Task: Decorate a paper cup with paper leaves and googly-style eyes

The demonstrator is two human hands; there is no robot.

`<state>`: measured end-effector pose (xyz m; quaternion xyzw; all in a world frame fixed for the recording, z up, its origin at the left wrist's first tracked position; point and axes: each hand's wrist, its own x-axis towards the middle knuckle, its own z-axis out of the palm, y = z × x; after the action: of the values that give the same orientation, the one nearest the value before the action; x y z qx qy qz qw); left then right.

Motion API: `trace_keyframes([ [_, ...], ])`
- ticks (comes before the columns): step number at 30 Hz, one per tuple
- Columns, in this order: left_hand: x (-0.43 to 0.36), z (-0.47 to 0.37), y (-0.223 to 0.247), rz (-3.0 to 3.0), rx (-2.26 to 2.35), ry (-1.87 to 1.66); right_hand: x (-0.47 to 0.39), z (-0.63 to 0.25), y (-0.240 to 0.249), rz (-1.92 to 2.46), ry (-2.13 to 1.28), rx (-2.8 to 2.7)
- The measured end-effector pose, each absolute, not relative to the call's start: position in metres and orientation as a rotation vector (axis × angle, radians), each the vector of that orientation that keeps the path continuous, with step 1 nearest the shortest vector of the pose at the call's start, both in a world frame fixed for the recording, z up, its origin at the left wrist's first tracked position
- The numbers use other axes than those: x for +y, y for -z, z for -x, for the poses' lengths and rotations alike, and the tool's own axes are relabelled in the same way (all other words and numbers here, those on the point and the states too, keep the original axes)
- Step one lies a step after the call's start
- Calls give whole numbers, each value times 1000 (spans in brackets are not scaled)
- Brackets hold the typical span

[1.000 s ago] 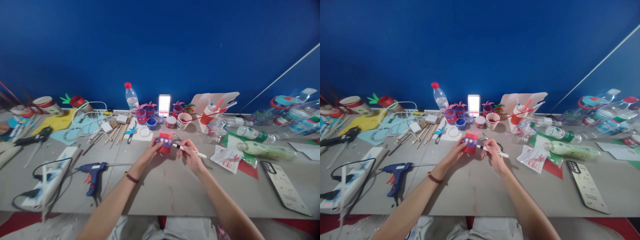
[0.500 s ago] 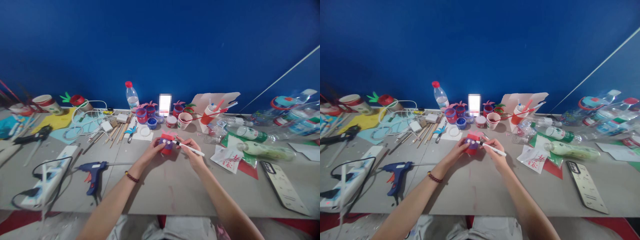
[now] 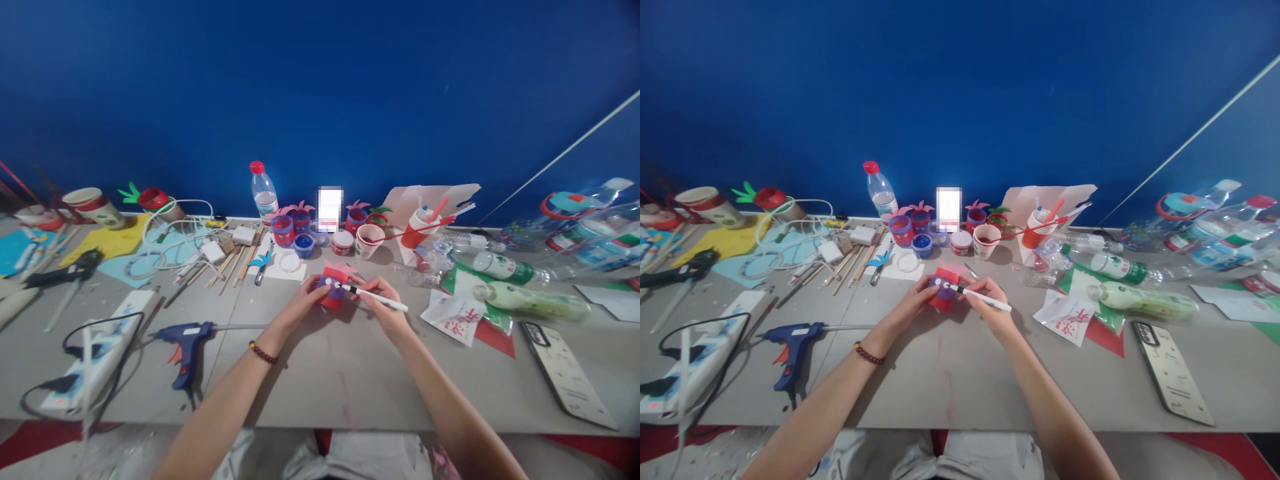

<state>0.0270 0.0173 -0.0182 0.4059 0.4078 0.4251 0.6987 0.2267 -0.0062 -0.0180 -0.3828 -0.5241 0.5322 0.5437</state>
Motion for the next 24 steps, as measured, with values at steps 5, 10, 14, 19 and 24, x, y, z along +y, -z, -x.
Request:
trace_keyframes([
  [5, 19, -27, 19, -914, 917, -952, -6, -227, 18, 949, -1239, -1250],
  [10, 17, -28, 16, -891, 888, -948, -6, -226, 17, 1014, -1244, -1247],
  [14, 16, -28, 15, -862, 877, -952, -6, -225, 16, 1039, -1233, -1255],
  [19, 17, -28, 16, -879, 899, -952, -7, -224, 15, 1027, -1235, -1286],
  [24, 17, -28, 16, -867, 899, -956, -7, -224, 14, 1004, -1242, -1289],
])
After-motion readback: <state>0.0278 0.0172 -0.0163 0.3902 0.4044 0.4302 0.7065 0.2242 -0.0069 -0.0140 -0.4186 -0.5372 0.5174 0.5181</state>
